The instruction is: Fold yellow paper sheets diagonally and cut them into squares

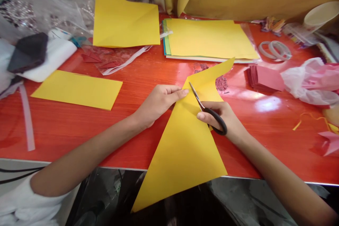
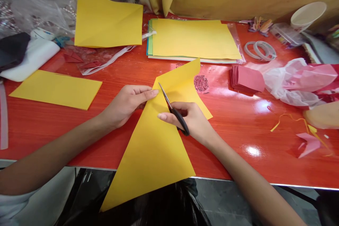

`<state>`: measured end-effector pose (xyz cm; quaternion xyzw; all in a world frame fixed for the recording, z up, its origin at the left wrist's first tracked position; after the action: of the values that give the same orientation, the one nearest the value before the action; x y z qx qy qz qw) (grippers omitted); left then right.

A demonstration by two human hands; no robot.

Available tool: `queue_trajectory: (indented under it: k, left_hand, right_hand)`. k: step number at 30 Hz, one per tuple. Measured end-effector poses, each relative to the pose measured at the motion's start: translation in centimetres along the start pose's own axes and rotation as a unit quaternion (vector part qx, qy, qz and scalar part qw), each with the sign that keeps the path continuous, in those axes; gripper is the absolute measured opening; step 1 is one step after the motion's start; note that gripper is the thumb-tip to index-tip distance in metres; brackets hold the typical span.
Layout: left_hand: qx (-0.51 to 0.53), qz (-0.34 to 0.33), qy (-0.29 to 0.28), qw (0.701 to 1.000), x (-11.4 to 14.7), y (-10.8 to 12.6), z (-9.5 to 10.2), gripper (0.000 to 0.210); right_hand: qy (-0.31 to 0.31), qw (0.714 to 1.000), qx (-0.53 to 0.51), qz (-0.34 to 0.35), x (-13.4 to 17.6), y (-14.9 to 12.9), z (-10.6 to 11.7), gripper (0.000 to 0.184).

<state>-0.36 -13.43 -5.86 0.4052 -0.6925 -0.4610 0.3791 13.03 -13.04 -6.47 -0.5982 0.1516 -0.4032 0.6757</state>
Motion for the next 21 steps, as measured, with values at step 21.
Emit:
queue_trajectory:
  k: [21]
  left_hand:
    - [0.023,0.039,-0.015,0.999,-0.08,-0.79,-0.55,0.021]
  right_hand:
    - [0.022,1.000,-0.002,0.009,0.03,-0.35,0.13,0.046]
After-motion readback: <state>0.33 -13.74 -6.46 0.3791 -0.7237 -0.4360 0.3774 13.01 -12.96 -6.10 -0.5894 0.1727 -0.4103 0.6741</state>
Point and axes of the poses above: each hand's wrist, its own x-axis away from the middle knuckle, its own z-axis out of the back of the hand, y = z × x, the point moved 7 cm from there along -x, towards the middle knuckle, and after that the axes turned 8 degrees about -y, right-handed, at the moved point
